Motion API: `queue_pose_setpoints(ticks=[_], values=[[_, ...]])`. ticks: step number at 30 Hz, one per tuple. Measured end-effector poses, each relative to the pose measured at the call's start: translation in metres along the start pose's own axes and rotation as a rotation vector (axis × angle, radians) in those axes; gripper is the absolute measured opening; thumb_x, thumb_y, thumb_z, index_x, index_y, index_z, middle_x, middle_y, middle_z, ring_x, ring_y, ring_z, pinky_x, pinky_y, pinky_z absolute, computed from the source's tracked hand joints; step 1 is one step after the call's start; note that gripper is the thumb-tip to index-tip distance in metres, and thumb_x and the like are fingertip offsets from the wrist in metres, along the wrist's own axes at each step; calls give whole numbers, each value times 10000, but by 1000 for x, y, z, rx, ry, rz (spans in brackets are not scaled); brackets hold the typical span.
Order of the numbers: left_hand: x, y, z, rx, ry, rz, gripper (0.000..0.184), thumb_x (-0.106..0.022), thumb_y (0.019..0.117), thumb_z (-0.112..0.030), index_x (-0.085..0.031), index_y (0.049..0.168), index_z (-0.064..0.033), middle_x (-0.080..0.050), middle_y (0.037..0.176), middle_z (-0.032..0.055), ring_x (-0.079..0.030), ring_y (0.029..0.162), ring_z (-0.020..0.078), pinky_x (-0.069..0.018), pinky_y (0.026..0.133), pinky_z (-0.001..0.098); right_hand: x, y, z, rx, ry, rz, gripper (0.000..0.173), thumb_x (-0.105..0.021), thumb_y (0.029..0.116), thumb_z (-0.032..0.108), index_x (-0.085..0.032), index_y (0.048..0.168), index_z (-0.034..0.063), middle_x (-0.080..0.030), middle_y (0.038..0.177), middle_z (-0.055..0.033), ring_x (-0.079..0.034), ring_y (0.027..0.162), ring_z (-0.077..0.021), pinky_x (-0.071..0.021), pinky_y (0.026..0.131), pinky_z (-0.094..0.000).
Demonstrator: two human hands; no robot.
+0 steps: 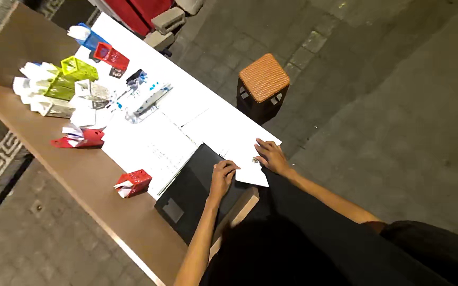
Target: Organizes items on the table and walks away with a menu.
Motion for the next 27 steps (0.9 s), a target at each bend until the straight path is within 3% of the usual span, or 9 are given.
queue_pose_setpoints(ticks=[3, 5, 7, 11, 16, 21, 23, 25, 27], values=[[3, 26, 2, 59, 41, -39, 223, -606, 961, -70, -796, 1043, -152, -736, 1103, 31, -663, 1083, 195, -499, 975, 479, 25, 12, 6, -142, 413, 42, 346, -610, 1004, 415, -766, 1197, 172, -606, 1444, -7, -564, 1305, -209, -475, 1063, -494], [-2, 44, 2, 67, 59, -42, 186, -619, 964, -76, -786, 1042, -97, -743, 1085, 64, -673, 1071, 223, -488, 975, 503, 53, 19, 19, -182, 734, 79, 380, -523, 1059, 353, -735, 1205, 73, -708, 1270, -75, -680, 1146, -174, -569, 976, -401], [-8, 62, 2, 81, 59, -41, 189, -615, 990, -133, -766, 1088, -76, -747, 1071, 69, -681, 1054, 219, -487, 980, 509, 79, 24, 31, -128, 898, 169, 420, -483, 1065, 351, -698, 1275, 57, -727, 1229, -79, -698, 1080, -162, -582, 910, -371], [-21, 83, 3, 128, 26, -12, 284, -597, 996, -133, -686, 1265, -122, -737, 974, 32, -689, 939, 193, -500, 954, 511, 102, 32, 36, -78, 763, 171, 236, -677, 992, 198, -753, 1170, 63, -772, 1019, -57, -737, 873, -132, -623, 820, -339], [-26, 89, 2, 149, -3, 9, 353, -647, 972, -127, -633, 1324, -135, -734, 908, 10, -696, 875, 176, -525, 918, 501, 114, 42, 46, -79, 540, 133, 248, -658, 1007, 298, -770, 1114, 103, -766, 938, -38, -730, 811, -120, -625, 796, -362], [-23, 83, -9, 260, 60, -88, 391, -708, 939, -168, -619, 1314, -100, -744, 1008, 57, -708, 947, 222, -556, 904, 490, 118, 53, 58, -167, 387, 201, 236, -729, 927, 106, -753, 1161, 94, -769, 912, -82, -735, 776, -196, -616, 798, -443], [-20, 75, -24, 397, 7, -150, 446, -726, 935, -258, -602, 1286, -14, -694, 1100, 136, -690, 941, 239, -583, 863, 449, 115, 55, 60, -211, 430, 181, 211, -763, 895, 87, -753, 1106, 83, -766, 892, -84, -740, 758, -202, -627, 777, -444], [-17, 65, -49, 633, -214, -145, 479, -701, 960, -361, -597, 1250, 7, -730, 1006, 113, -730, 789, 186, -629, 737, 383, 113, 55, 64, -261, 490, 167, 215, -812, 850, 79, -739, 1052, 70, -767, 850, -74, -741, 711, -190, -636, 736, -422], [-20, 56, -67, 844, -583, -60, 503, -634, 1010, -412, -593, 1260, 22, -748, 985, 151, -760, 801, 243, -655, 728, 408, 109, 50, 69, -287, 526, 159, 229, -839, 812, 76, -714, 1003, 56, -757, 784, -63, -715, 645, -174, -621, 683, -405]])
Point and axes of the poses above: each hand's wrist, its own y-axis towards the middle knuckle, its own x-axis out of the back of the hand, z = x × y, the point moved 3 cm from there along y, towards the middle knuckle
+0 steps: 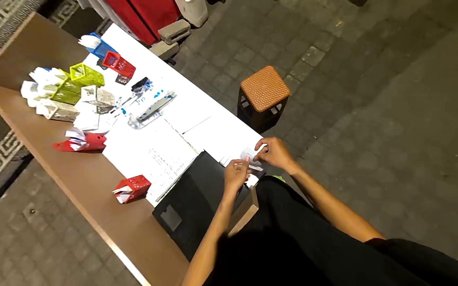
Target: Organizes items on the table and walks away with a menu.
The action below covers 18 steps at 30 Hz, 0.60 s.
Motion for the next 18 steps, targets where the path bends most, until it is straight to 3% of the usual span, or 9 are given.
queue_pose_setpoints(ticks=[3, 6, 9, 12, 18], values=[[-10, -5, 4, 171, -274, 130, 509, -584, 1037, -419, -618, 1238, 47, -738, 1058, 196, -759, 902, 304, -651, 794, 445, -17, -6, -3, -5, 26, 8, 243, -851, 801, 94, -676, 959, 40, -723, 717, -60, -687, 606, -164, -606, 656, -390], [-11, -1, 10, 121, -288, 96, 364, -686, 995, -255, -634, 1143, 73, -747, 987, 186, -764, 835, 277, -661, 767, 415, -34, -11, -9, 6, 60, 40, 181, -796, 832, 99, -686, 959, 33, -703, 705, -63, -663, 598, -155, -585, 640, -374], [-5, 1, 15, 77, -261, 120, 277, -643, 1016, -173, -643, 1122, 83, -748, 967, 166, -758, 854, 251, -651, 794, 405, -40, -11, -16, -1, 118, 150, 226, -840, 822, 144, -705, 970, 39, -744, 762, -56, -702, 638, -142, -615, 679, -357], [0, 2, 21, 68, -259, 174, 244, -583, 1043, -155, -629, 1097, 78, -733, 940, 156, -744, 856, 242, -639, 815, 409, -41, -7, -22, 6, 184, 287, 315, -893, 781, 167, -710, 1007, 43, -770, 826, -48, -738, 716, -143, -634, 737, -347], [2, 3, 23, 64, -332, 267, 236, -612, 1031, -150, -584, 1099, 74, -719, 972, 153, -733, 900, 232, -621, 860, 392, -37, 3, -29, 16, 214, 358, 336, -899, 762, 118, -711, 1025, 26, -757, 825, -61, -722, 726, -137, -620, 737, -329]])
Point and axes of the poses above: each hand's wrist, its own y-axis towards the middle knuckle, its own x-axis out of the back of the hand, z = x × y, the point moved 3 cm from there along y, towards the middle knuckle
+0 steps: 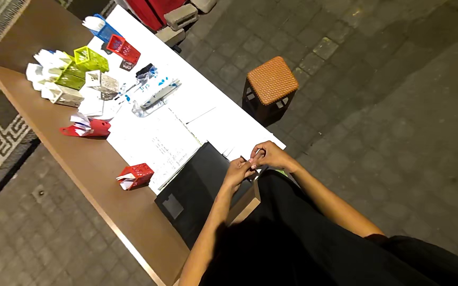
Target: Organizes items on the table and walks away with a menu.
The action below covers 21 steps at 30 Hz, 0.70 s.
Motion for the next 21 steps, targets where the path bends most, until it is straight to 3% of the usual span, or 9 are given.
queue_pose_setpoints(ticks=[6, 11, 17, 21], values=[[2, -1, -1, -1, -38, 62, 233, -575, 1042, -114, -571, 1164, 85, -717, 1064, 170, -727, 979, 247, -603, 928, 410, 4, 3, -5, -22, 110, 64, 312, -862, 797, 61, -694, 1047, -18, -756, 834, -90, -735, 735, -168, -639, 768, -360], [4, -2, 1, -19, -75, 76, 220, -595, 1028, -99, -557, 1155, 77, -718, 1033, 162, -728, 946, 242, -613, 890, 404, 4, 7, -8, -42, 127, 71, 323, -871, 769, 38, -694, 1033, -17, -755, 809, -75, -725, 720, -144, -626, 748, -333], [2, -6, -2, 60, -183, 40, 115, -453, 1079, -103, -477, 1106, 6, -656, 1040, 141, -695, 942, 224, -590, 897, 423, -2, 10, -2, 31, -66, 47, 516, -961, 653, 176, -661, 1049, 37, -668, 718, -29, -621, 618, -115, -555, 639, -305], [3, -7, -2, 79, -221, 36, 113, -419, 1081, -83, -473, 1140, -4, -645, 1059, 141, -691, 953, 230, -587, 895, 419, -4, 8, 0, 39, -89, 44, 540, -960, 653, 213, -650, 1065, 55, -661, 723, -26, -619, 618, -121, -550, 630, -309]])
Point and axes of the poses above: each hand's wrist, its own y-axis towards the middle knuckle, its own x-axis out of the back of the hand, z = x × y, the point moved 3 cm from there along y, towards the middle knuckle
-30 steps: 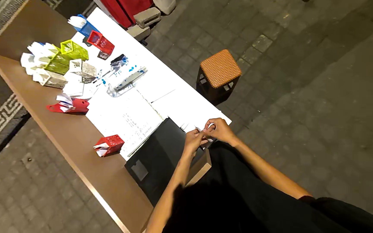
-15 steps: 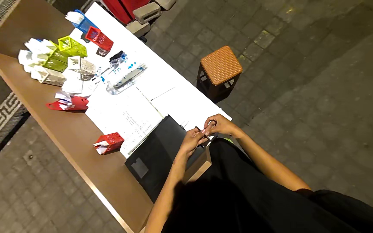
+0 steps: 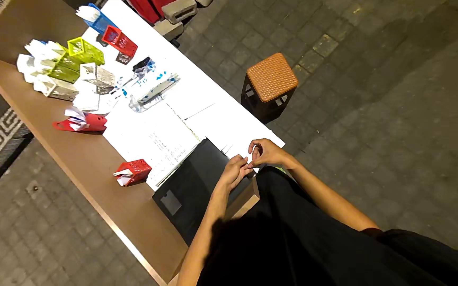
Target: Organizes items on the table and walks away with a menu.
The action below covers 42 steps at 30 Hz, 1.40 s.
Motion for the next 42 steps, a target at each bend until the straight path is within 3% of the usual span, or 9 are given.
queue_pose_setpoints(ticks=[6, 11, 16, 29, 42], values=[[3, -2, 0, -17, 12, 55, 221, -459, 1067, -65, -469, 1263, 36, -664, 1150, 178, -701, 1019, 256, -583, 942, 434, 4, -2, -2, -29, 77, 77, 473, -903, 746, 123, -636, 1128, 44, -720, 800, -50, -678, 687, -133, -585, 699, -314], [1, -4, -1, -26, 32, 58, 168, -462, 1058, -36, -484, 1213, 23, -659, 1098, 148, -696, 990, 229, -583, 936, 412, 0, -1, -2, 13, -8, 50, 573, -950, 672, 202, -626, 1126, 66, -679, 744, -38, -642, 630, -138, -565, 641, -320], [4, -3, 0, -42, 50, 72, 213, -474, 1035, -1, -471, 1246, 30, -669, 1077, 146, -702, 976, 230, -585, 937, 425, 1, -3, 0, -5, 37, 103, 530, -904, 734, 131, -619, 1173, 50, -717, 812, -64, -684, 686, -156, -597, 696, -338], [9, 1, 4, -78, 122, 101, 287, -547, 1010, 22, -457, 1280, 63, -689, 1119, 178, -710, 1037, 259, -579, 979, 424, 8, -1, -5, -69, 234, 191, 453, -819, 790, -37, -599, 1183, 12, -740, 871, -111, -734, 747, -211, -641, 770, -381], [6, 3, 2, -111, 204, 95, 275, -591, 1011, -18, -504, 1254, 77, -717, 1066, 174, -732, 1008, 259, -597, 968, 408, 14, -1, -23, -71, 401, 248, 412, -757, 869, -19, -579, 1239, 13, -750, 953, -136, -755, 840, -247, -640, 837, -407]])
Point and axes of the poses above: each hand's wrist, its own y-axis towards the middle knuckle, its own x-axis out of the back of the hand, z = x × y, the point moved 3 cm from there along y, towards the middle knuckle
